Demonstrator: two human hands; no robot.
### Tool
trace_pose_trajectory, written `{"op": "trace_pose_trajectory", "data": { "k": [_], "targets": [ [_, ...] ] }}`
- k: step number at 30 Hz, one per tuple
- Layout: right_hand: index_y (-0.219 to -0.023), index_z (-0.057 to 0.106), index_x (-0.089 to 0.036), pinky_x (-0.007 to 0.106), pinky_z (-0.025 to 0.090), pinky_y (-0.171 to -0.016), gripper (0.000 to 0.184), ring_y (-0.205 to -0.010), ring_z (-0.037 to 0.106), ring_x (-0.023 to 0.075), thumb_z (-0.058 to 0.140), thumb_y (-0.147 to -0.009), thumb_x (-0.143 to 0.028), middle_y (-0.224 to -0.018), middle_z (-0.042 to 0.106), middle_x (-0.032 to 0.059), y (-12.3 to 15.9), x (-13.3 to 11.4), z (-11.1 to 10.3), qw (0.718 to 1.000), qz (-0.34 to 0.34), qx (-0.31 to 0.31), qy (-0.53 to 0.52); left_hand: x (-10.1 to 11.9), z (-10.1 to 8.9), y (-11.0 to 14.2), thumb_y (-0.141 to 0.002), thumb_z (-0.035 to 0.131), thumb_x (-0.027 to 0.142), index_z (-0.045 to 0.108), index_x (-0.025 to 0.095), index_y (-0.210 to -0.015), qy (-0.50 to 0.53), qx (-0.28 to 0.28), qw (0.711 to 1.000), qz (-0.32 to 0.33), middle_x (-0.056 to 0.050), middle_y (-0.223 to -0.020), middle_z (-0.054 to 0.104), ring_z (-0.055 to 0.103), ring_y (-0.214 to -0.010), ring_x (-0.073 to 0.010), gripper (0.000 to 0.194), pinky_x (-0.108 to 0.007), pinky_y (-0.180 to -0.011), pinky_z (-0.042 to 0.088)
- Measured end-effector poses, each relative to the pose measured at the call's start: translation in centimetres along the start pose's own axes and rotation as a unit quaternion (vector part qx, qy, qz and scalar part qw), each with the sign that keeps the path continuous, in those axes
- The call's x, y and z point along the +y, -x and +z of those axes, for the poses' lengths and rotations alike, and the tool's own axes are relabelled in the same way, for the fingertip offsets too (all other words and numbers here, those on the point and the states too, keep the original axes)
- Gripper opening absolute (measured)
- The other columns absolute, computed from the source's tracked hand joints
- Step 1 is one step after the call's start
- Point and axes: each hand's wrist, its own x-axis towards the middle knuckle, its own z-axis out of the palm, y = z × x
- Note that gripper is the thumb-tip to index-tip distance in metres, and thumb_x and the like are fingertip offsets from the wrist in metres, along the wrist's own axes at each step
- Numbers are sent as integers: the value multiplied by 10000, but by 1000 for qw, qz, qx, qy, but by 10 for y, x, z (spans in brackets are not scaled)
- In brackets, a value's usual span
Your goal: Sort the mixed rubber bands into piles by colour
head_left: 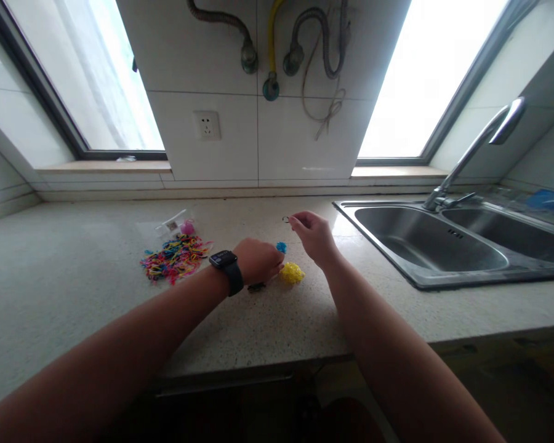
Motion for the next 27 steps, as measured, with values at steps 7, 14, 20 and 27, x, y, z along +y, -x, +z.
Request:
{"op": "trace_pose_trajectory", "data": {
  "k": [7,14,20,27],
  "targets": [
    [-835,687,-157,281,407,-563,250,-589,511,126,652,-827,-405,-681,623,13,2,0,2,1000,1,-25,-6,-13,-8,10,-961,436,386,690,201,-828,9,16,1000,16,-89,-834,728,634,-662,-196,341,-291,-547,322],
    [-833,669,-180,256,366,-464,239,-512,459,94,660,-811,-417,-674,629,9,4,-3,5,995,59,-57,-59,-68,-13,52,-961,435,400,690,206,-846,82,89,990,-70,-31,-706,673,578,-622,-157,341,-279,-592,342],
    [-830,669,-182,249,356,-424,210,-476,454,79,669,-814,-392,-680,647,9,10,-14,4,987,73,-82,-118,-114,10,85,-932,450,355,717,173,-925,198,159,950,-181,-20,-660,662,556,-589,-142,323,-257,-575,374],
    [-824,680,-204,272,426,-461,174,-547,533,108,683,-802,-377,-745,697,36,20,-33,2,979,76,-118,-146,-129,16,89,-920,475,343,727,166,-917,201,183,941,-201,-62,-810,717,610,-702,-160,308,-264,-638,418]
  ]
}}
